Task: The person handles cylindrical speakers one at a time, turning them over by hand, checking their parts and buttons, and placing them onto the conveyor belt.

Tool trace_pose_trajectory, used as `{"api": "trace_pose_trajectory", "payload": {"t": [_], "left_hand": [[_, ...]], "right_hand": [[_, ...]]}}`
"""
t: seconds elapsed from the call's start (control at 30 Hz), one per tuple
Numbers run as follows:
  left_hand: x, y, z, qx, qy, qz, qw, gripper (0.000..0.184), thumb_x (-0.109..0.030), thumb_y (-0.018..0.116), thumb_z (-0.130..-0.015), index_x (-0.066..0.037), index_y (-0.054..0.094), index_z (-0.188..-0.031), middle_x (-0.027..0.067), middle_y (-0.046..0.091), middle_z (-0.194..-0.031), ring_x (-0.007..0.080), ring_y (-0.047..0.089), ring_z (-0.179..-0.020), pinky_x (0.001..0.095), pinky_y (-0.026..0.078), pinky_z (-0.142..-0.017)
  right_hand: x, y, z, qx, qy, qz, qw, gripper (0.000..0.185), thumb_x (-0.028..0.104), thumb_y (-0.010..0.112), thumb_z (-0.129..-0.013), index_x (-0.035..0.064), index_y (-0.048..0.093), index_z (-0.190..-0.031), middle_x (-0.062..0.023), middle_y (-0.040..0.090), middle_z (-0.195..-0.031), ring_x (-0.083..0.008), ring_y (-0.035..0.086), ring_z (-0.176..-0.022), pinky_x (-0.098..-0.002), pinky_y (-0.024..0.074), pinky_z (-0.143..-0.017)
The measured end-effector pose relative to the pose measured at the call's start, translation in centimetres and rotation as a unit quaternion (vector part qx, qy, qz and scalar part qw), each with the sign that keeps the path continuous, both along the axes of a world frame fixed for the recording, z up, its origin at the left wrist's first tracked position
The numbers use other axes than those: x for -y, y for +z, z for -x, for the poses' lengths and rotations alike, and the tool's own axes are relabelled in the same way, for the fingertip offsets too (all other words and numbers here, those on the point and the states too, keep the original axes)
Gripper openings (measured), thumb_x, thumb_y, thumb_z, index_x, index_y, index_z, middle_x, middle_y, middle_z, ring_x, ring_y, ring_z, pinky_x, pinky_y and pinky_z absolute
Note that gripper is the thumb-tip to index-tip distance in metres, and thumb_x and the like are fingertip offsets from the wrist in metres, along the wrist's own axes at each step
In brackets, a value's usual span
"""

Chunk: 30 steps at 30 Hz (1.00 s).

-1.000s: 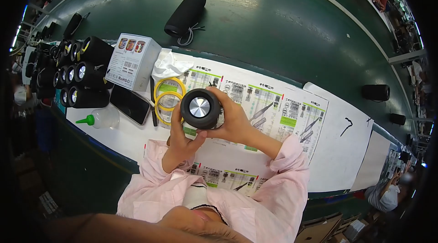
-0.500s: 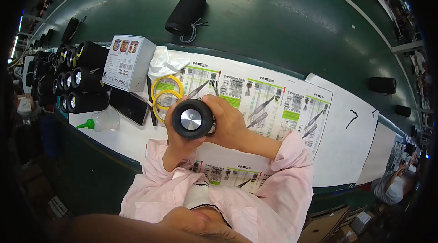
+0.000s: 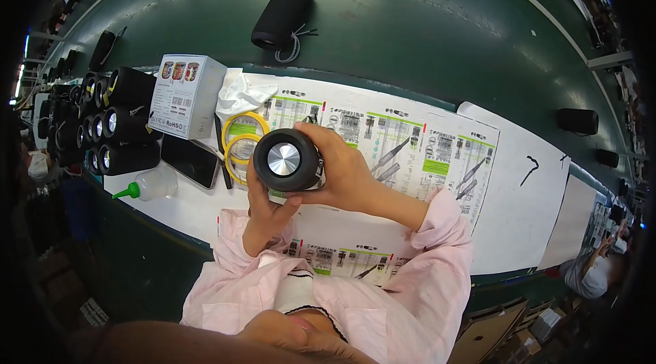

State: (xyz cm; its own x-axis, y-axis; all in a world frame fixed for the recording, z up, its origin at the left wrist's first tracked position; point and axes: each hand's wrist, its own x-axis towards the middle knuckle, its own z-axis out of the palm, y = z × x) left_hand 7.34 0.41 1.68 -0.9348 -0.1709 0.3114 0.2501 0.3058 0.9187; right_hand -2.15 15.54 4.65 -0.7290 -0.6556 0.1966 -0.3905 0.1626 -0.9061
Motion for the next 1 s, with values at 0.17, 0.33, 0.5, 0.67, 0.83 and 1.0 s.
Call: {"api": "trace_pose_trajectory", "payload": {"t": [0.17, 0.33, 0.5, 0.67, 0.83, 1.0], "left_hand": [[0.1, 0.2, 0.0, 0.010, -0.001, 0.003, 1.000, 0.076, -0.023, 0.065, -0.077, 0.004, 0.022, -0.134, 0.0284, 0.035, -0.132, 0.0391, 0.040, -0.121, 0.0430, 0.030, -0.101], [0.2, -0.2, -0.2, 0.008, -0.003, 0.018, 1.000, 0.074, -0.021, 0.062, -0.078, 0.005, 0.022, -0.134, 0.0293, 0.035, -0.132, 0.0406, 0.040, -0.121, 0.0434, 0.031, -0.100], [0.3, -0.3, -0.3, 0.001, 0.001, 0.045, 0.999, 0.073, -0.019, 0.062, -0.078, 0.004, 0.022, -0.135, 0.0296, 0.035, -0.132, 0.0412, 0.039, -0.121, 0.0438, 0.031, -0.100], [0.2, 0.0, -0.4, 0.012, 0.006, 0.038, 0.999, 0.071, -0.018, 0.061, -0.078, 0.003, 0.023, -0.134, 0.0285, 0.036, -0.132, 0.0404, 0.040, -0.121, 0.0433, 0.032, -0.099], [0.3, 0.1, -0.5, 0.012, 0.025, 0.047, 0.999, 0.060, -0.016, 0.060, -0.080, 0.003, 0.032, -0.129, 0.0265, 0.042, -0.127, 0.0388, 0.045, -0.116, 0.0424, 0.035, -0.097], [1.9, 2.0, 0.2, -0.027, 0.051, 0.137, 0.989, 0.042, -0.014, 0.059, -0.080, 0.004, 0.048, -0.116, 0.0227, 0.053, -0.116, 0.0355, 0.052, -0.107, 0.0403, 0.040, -0.091]], "right_hand": [[-0.2, 0.3, 0.7, 0.013, 0.024, 0.008, 1.000, 0.089, 0.026, 0.081, -0.057, 0.0064, 0.033, -0.129, -0.0141, 0.050, -0.119, -0.0326, 0.052, -0.107, -0.0386, 0.0451, -0.088], [-0.3, 0.4, 1.1, 0.036, 0.040, 0.008, 0.999, 0.088, 0.023, 0.079, -0.058, 0.0073, 0.032, -0.131, -0.0141, 0.051, -0.118, -0.0323, 0.053, -0.105, -0.0378, 0.0453, -0.087], [-0.5, 0.8, 1.5, 0.072, 0.055, -0.021, 0.996, 0.099, 0.015, 0.083, -0.054, 0.0072, 0.027, -0.135, -0.0150, 0.052, -0.121, -0.0288, 0.052, -0.113, -0.0349, 0.0392, -0.095], [-0.6, 0.9, 1.5, 0.061, 0.048, -0.013, 0.997, 0.097, 0.020, 0.080, -0.058, 0.0080, 0.023, -0.136, -0.0174, 0.052, -0.118, -0.0336, 0.053, -0.108, -0.0370, 0.0430, -0.090], [-0.6, 0.4, 1.4, 0.017, 0.046, 0.080, 0.996, 0.092, 0.014, 0.079, -0.059, 0.0121, 0.025, -0.134, -0.0205, 0.044, -0.126, -0.0398, 0.053, -0.106, -0.0398, 0.0459, -0.088], [-1.0, 1.6, 2.2, -0.158, 0.081, 0.060, 0.982, 0.076, 0.007, 0.078, -0.057, 0.0163, 0.040, -0.123, -0.0201, 0.035, -0.131, -0.0410, 0.054, -0.102, -0.0406, 0.0497, -0.084]]}}
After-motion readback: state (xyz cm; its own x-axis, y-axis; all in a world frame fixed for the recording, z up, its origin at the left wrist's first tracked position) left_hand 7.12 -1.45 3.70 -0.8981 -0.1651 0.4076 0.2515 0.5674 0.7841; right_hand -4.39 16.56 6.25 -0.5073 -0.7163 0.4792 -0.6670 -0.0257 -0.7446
